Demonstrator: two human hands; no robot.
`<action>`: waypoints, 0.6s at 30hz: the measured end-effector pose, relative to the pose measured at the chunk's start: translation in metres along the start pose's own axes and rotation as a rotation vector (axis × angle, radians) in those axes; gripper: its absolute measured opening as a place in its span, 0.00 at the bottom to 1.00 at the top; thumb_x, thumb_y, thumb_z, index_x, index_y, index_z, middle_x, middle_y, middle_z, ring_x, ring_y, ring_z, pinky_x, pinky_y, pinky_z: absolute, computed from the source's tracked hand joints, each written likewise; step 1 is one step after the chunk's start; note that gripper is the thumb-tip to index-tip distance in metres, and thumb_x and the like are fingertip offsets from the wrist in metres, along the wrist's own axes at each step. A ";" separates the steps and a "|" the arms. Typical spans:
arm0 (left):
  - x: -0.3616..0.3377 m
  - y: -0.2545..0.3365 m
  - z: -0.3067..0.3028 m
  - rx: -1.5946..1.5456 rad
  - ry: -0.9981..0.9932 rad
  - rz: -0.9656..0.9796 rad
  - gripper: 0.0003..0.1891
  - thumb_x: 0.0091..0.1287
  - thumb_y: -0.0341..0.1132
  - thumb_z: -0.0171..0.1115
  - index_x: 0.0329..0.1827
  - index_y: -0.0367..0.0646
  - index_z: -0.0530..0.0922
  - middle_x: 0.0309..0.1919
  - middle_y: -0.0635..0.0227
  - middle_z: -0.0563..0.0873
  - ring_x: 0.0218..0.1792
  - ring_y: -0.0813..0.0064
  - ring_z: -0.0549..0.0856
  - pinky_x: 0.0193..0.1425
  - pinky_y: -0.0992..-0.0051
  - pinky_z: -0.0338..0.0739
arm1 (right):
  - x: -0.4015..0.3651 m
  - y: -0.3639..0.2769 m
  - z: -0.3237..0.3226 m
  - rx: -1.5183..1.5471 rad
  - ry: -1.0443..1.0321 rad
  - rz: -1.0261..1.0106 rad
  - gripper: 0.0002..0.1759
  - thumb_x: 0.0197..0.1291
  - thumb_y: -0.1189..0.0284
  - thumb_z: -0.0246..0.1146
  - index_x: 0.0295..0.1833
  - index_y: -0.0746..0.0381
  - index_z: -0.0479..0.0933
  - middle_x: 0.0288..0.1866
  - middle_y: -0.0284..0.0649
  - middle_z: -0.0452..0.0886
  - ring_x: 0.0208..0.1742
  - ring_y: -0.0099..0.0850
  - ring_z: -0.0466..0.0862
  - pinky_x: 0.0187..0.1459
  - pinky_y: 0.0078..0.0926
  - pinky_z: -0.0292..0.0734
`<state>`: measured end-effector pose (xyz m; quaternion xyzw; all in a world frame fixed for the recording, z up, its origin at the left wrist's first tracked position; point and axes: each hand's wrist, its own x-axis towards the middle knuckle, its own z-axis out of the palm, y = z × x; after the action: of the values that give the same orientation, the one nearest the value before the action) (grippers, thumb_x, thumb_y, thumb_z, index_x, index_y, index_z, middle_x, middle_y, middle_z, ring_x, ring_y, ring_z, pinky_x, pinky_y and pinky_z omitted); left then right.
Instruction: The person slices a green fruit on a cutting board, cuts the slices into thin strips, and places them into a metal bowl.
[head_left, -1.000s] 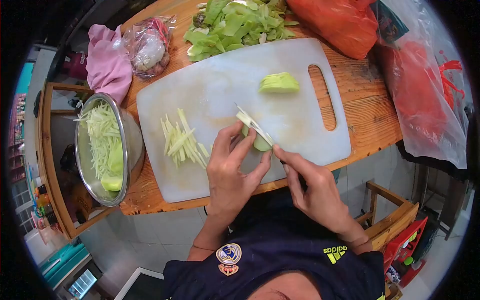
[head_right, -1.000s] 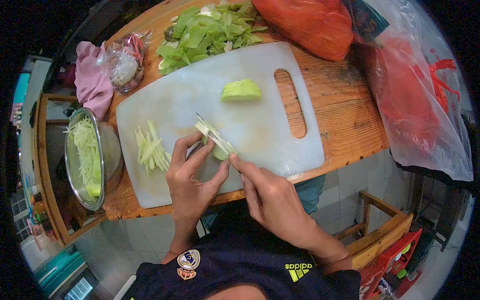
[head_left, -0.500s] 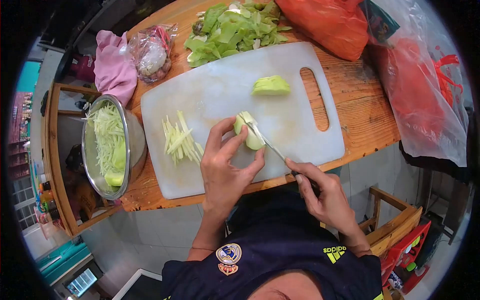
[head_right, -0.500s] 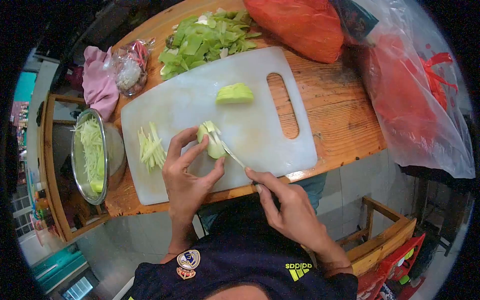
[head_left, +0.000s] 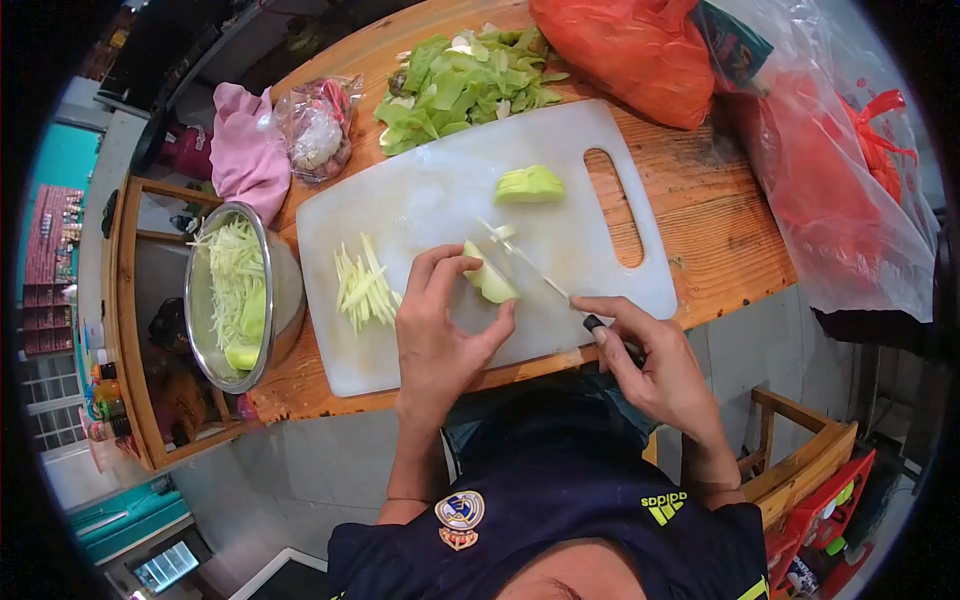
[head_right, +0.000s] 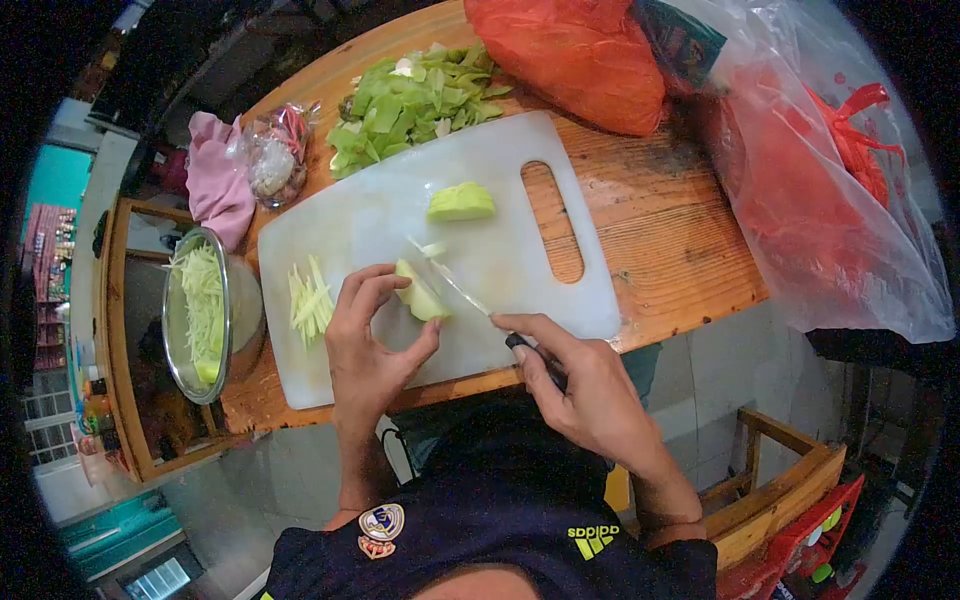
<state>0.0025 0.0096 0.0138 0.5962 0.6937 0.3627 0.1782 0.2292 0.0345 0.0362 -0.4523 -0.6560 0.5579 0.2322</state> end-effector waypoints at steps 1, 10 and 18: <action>0.001 -0.001 -0.001 0.002 -0.011 0.003 0.23 0.51 0.28 0.77 0.50 0.37 0.80 0.55 0.56 0.82 0.55 0.61 0.86 0.62 0.64 0.84 | 0.000 0.000 -0.001 -0.020 0.018 -0.008 0.19 0.74 0.79 0.55 0.66 0.61 0.79 0.24 0.34 0.78 0.26 0.18 0.76 0.31 0.21 0.72; -0.001 -0.005 0.001 -0.055 -0.009 -0.023 0.25 0.51 0.27 0.79 0.52 0.36 0.78 0.57 0.58 0.82 0.58 0.64 0.84 0.65 0.64 0.83 | 0.002 0.001 0.007 -0.043 -0.036 -0.070 0.20 0.73 0.79 0.55 0.67 0.59 0.78 0.21 0.36 0.77 0.26 0.23 0.80 0.32 0.24 0.75; 0.000 -0.006 0.000 -0.049 -0.020 -0.019 0.25 0.51 0.28 0.79 0.52 0.36 0.79 0.57 0.57 0.83 0.57 0.64 0.85 0.64 0.65 0.82 | 0.009 0.008 0.013 -0.060 -0.004 -0.090 0.19 0.72 0.79 0.57 0.66 0.60 0.77 0.28 0.43 0.82 0.29 0.33 0.84 0.34 0.29 0.78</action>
<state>-0.0016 0.0091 0.0101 0.5885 0.6885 0.3720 0.2031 0.2171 0.0355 0.0234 -0.4280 -0.6924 0.5279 0.2424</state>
